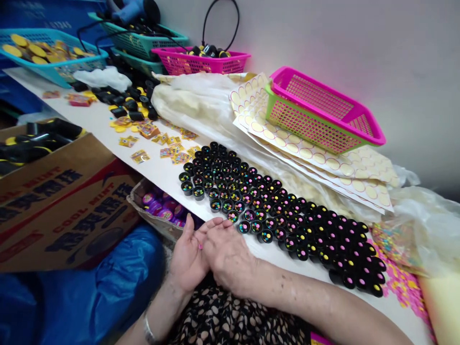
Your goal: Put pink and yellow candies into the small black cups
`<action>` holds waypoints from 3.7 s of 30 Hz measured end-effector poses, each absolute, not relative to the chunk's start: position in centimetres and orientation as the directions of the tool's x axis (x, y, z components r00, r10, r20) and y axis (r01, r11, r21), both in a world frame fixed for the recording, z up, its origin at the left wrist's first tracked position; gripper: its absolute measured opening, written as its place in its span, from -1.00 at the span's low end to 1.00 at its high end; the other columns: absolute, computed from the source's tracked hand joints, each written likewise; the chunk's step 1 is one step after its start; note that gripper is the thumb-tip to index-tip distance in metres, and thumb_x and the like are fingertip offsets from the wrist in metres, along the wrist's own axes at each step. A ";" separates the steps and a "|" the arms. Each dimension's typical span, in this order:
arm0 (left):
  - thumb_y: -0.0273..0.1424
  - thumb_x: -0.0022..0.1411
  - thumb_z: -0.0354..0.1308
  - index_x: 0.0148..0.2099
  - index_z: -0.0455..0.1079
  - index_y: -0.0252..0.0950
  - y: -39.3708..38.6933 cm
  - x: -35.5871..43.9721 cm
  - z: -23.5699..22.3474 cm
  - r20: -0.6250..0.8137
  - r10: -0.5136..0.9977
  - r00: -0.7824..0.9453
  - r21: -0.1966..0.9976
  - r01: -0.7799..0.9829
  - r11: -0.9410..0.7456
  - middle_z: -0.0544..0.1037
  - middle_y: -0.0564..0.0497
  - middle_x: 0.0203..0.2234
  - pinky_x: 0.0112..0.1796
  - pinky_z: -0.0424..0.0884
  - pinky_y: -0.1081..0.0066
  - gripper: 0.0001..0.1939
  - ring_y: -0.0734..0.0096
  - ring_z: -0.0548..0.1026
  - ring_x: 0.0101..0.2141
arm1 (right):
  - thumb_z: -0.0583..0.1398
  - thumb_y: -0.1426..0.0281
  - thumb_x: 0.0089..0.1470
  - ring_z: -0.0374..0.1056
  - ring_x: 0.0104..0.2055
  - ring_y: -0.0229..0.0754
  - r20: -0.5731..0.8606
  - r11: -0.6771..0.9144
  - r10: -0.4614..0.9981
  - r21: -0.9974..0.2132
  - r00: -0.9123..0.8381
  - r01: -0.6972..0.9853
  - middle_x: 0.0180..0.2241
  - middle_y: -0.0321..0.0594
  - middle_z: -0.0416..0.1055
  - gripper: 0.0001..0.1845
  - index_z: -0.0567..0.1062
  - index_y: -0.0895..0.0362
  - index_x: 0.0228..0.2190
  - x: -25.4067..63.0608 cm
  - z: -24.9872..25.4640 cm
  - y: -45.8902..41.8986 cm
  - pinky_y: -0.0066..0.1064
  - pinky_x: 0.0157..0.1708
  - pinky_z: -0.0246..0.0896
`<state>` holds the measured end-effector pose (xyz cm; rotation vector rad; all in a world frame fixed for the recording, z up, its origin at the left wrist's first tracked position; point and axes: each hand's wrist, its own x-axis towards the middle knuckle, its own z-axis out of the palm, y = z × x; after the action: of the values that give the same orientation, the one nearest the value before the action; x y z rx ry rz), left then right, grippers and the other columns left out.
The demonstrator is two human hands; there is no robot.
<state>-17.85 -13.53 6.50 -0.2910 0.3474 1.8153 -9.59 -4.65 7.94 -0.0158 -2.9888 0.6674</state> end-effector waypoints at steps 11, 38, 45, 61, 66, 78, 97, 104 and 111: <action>-0.18 0.22 -0.12 -0.24 0.36 -0.44 -13.7 -18.4 5.0 -0.370 0.886 -0.280 0.137 -0.960 -0.246 0.47 -0.22 -0.27 -0.15 0.30 0.26 -0.59 0.26 0.42 -0.22 | -0.02 0.50 0.06 0.11 -0.32 -0.21 0.025 0.980 0.201 -0.019 -0.979 0.200 -0.43 -0.22 0.30 -0.78 0.39 0.12 -0.49 -13.2 9.6 5.8 -0.40 -0.35 -0.09; -0.20 0.21 -0.09 -0.27 0.37 -0.44 -13.1 -18.1 4.6 -0.382 0.882 -0.275 0.142 -0.961 -0.238 0.48 -0.18 -0.31 -0.19 0.33 0.32 -0.62 0.32 0.44 -0.28 | 0.04 0.47 0.05 0.14 -0.35 -0.25 0.035 0.988 0.125 -0.091 -0.992 0.121 -0.44 -0.23 0.30 -0.81 0.42 0.17 -0.52 -13.9 9.3 6.4 -0.41 -0.36 -0.05; -0.14 0.21 -0.13 -0.25 0.37 -0.47 -13.2 -17.7 5.3 -0.337 0.896 -0.289 0.144 -0.956 -0.255 0.48 -0.21 -0.29 -0.15 0.30 0.29 -0.53 0.27 0.42 -0.22 | 0.01 0.46 0.10 0.18 -0.38 -0.30 0.217 0.898 0.117 -0.441 -0.969 0.010 -0.43 -0.24 0.28 -0.78 0.45 0.16 -0.39 -10.7 10.9 3.0 -0.47 -0.41 0.07; -0.06 0.19 -0.17 -0.09 0.32 -0.39 -13.8 -16.8 6.5 -0.351 0.896 -0.273 0.134 -0.961 -0.240 0.44 -0.18 -0.18 -0.03 0.22 0.20 -0.47 0.21 0.38 -0.10 | -0.05 0.53 0.03 0.14 -0.25 -0.12 0.270 0.959 -0.153 -0.190 -0.951 -0.208 -0.36 -0.10 0.31 -0.74 0.40 0.24 -0.30 -9.6 8.1 -5.2 -0.23 -0.23 0.11; -0.33 0.19 0.00 -0.24 0.40 -0.38 -14.0 -16.4 5.6 -0.433 0.830 -0.351 0.224 -0.934 -0.278 0.48 -0.05 -0.28 -0.08 0.26 0.38 -0.76 0.41 0.42 -0.21 | -0.09 0.55 0.06 0.15 -0.27 -0.18 0.283 0.951 0.002 -0.296 -0.959 -0.085 -0.35 -0.11 0.30 -0.71 0.39 0.22 -0.30 -9.1 8.5 -5.2 -0.35 -0.30 0.10; -0.53 0.02 0.17 -0.39 0.45 -0.37 -14.6 -15.2 4.9 -0.497 0.753 -0.430 0.267 -0.902 -0.339 0.51 0.02 -0.43 -0.24 0.34 0.54 -0.95 0.56 0.42 -0.37 | -0.05 0.50 0.10 0.12 -0.37 -0.21 0.350 0.833 0.434 -0.506 -0.830 0.223 -0.44 -0.18 0.22 -0.76 0.41 0.17 -0.38 -8.6 7.1 -8.2 -0.35 -0.38 0.09; -0.51 -0.04 0.20 -0.40 0.46 -0.39 -14.8 -15.7 5.3 -0.459 0.725 -0.514 0.488 -0.827 -0.278 0.48 0.00 -0.48 -0.35 0.28 0.57 -0.93 0.57 0.37 -0.44 | -0.07 0.58 0.06 0.19 -0.42 -0.28 0.313 0.791 0.417 -0.588 -0.853 0.171 -0.46 -0.20 0.25 -0.74 0.38 0.17 -0.36 -8.8 7.3 -7.0 -0.48 -0.45 0.16; -0.47 0.00 0.18 -0.39 0.46 -0.34 -14.6 -16.0 3.7 -0.362 0.598 -0.715 0.751 -0.604 -0.267 0.45 0.01 -0.49 -0.40 0.23 0.53 -0.93 0.54 0.31 -0.48 | -0.06 0.58 0.08 0.24 -0.41 -0.31 0.297 0.798 0.436 -0.564 -0.849 0.212 -0.43 -0.23 0.29 -0.75 0.38 0.13 -0.37 -8.1 6.9 -5.4 -0.52 -0.43 0.14; -0.55 -0.10 0.22 -0.38 0.50 -0.20 -13.6 -17.2 3.1 -0.154 0.422 -0.893 0.935 -0.270 -0.230 0.41 0.02 -0.40 -0.15 0.20 0.50 -0.81 0.40 0.32 -0.29 | -0.02 0.61 -0.01 0.27 -0.49 -0.26 0.212 0.923 0.384 -0.095 -0.899 0.372 -0.43 -0.16 0.36 -0.66 0.37 0.24 -0.18 -8.0 4.8 -6.4 -0.45 -0.55 0.09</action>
<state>-17.18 -13.56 3.11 0.1813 1.6010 2.1599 -8.01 -6.39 4.84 -0.5687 -2.8563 0.0768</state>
